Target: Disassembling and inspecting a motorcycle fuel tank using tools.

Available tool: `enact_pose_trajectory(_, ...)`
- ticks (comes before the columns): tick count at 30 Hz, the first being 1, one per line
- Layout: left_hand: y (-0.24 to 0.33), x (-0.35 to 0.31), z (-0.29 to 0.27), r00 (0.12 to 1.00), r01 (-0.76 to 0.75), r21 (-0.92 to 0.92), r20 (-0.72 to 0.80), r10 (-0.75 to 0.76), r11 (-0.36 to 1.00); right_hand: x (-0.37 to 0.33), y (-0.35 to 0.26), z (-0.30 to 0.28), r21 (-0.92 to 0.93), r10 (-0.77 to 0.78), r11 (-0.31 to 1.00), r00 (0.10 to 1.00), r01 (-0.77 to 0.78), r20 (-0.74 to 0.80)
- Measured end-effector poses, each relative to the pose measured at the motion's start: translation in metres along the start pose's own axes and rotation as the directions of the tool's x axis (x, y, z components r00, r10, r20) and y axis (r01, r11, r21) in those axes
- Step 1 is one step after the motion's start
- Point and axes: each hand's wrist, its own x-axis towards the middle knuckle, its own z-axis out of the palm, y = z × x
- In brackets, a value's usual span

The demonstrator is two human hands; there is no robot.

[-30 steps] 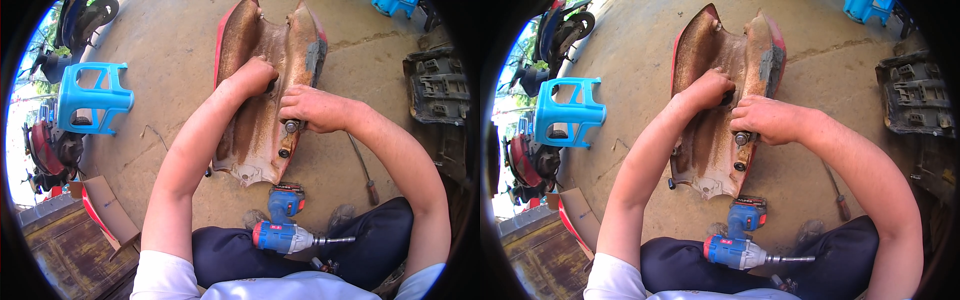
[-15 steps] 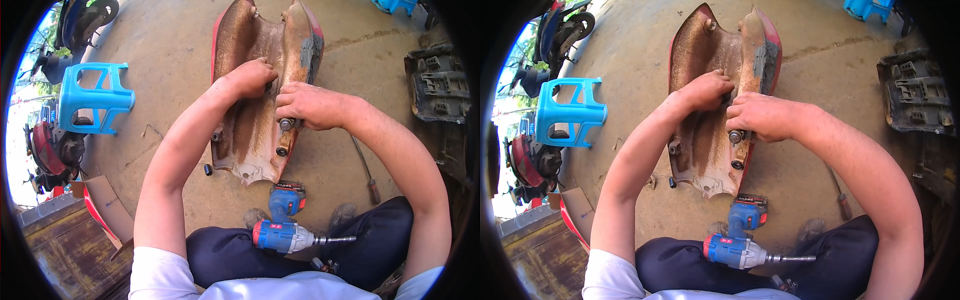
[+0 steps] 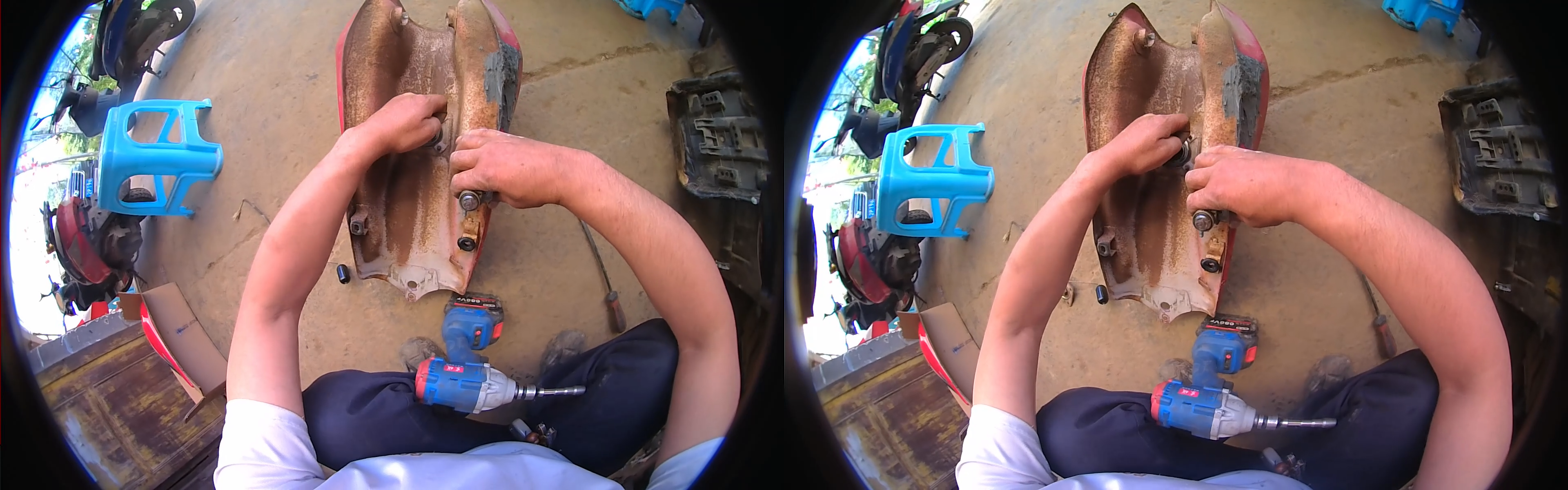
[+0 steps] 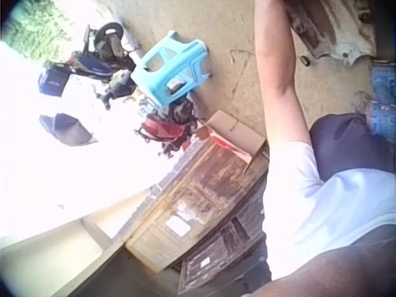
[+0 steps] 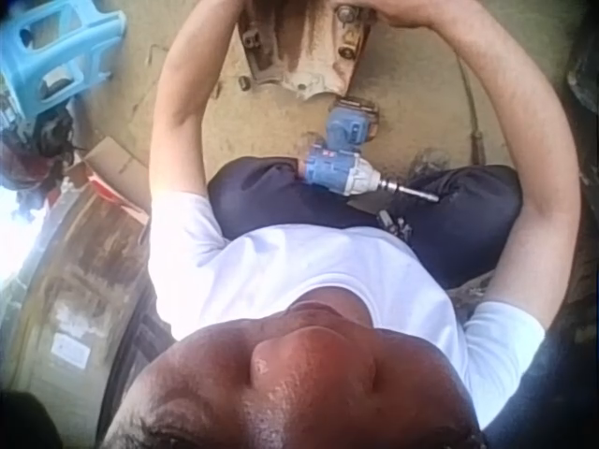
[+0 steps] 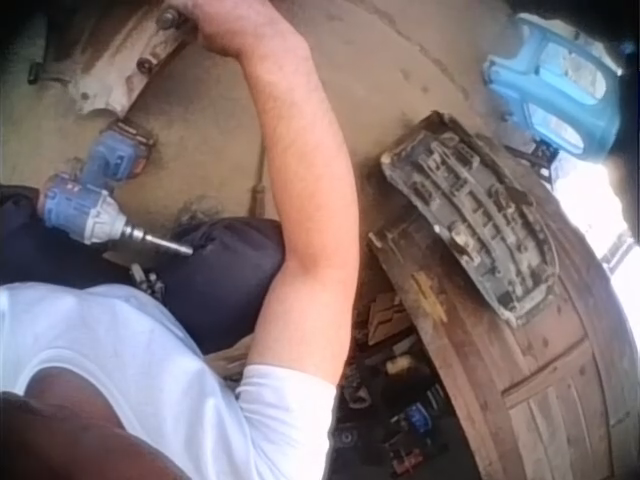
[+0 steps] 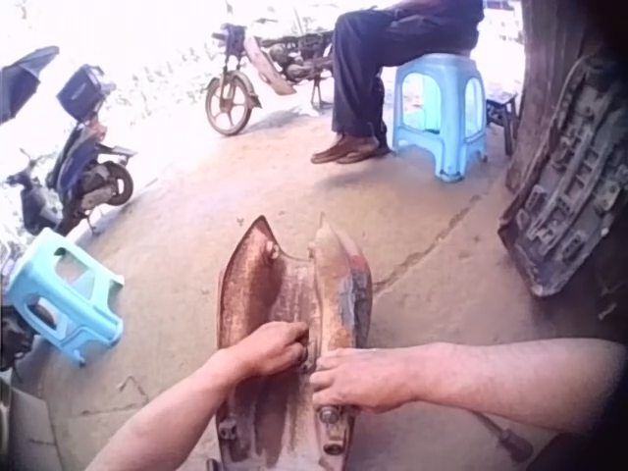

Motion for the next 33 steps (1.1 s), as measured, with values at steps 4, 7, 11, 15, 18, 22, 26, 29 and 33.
enact_pose_trajectory(4, 0.000, -0.001, -0.004, 0.982, 0.041, -0.302, -0.163, -0.094, 0.952, 0.004, 0.001, -0.002, -0.031, -0.027, 0.999, 1.000, 0.027, 0.000)
enact_pose_trajectory(7, 0.007, -0.010, -0.062, 0.898, 0.119, -0.778, -0.180, -0.401, 0.617, 0.000, 0.004, -0.008, -0.047, 0.022, 0.999, 0.999, -0.020, 0.039)
enact_pose_trajectory(11, 0.029, -0.030, -0.085, 0.858, 0.089, -0.796, -0.244, -0.451, 0.599, -0.006, 0.000, -0.003, -0.061, 0.030, 0.998, 1.000, -0.030, 0.003)
enact_pose_trajectory(15, 0.045, -0.090, -0.089, 0.749, 0.020, -0.891, -0.288, -0.597, 0.454, 0.006, -0.010, -0.001, -0.027, 0.019, 0.999, 0.999, -0.020, -0.045)
enact_pose_trajectory(18, 0.041, -0.140, -0.067, 0.567, 0.246, -0.838, -0.284, -0.774, 0.487, -0.001, -0.010, 0.002, -0.124, 0.005, 0.992, 0.996, -0.015, -0.086)
enact_pose_trajectory(22, 0.047, -0.230, -0.008, 0.408, 0.670, -0.572, -0.248, -0.879, 0.472, 0.000, -0.007, 0.005, -0.182, 0.014, 0.983, 0.998, -0.023, -0.054)
enact_pose_trajectory(26, 0.069, -0.278, 0.070, 0.483, 0.787, -0.361, -0.143, -0.864, 0.499, -0.002, -0.014, -0.006, -0.249, 0.018, 0.968, 1.000, -0.024, -0.024)
enact_pose_trajectory(29, 0.068, -0.260, 0.074, 0.532, 0.768, -0.353, -0.113, -0.839, 0.535, -0.003, -0.013, -0.019, -0.334, 0.062, 0.941, 0.998, -0.056, 0.006)
enact_pose_trajectory(33, 0.054, -0.184, 0.069, 0.695, 0.646, -0.262, -0.189, -0.694, 0.717, -0.042, 0.019, -0.052, -0.394, 0.233, 0.894, 0.972, -0.214, 0.000)
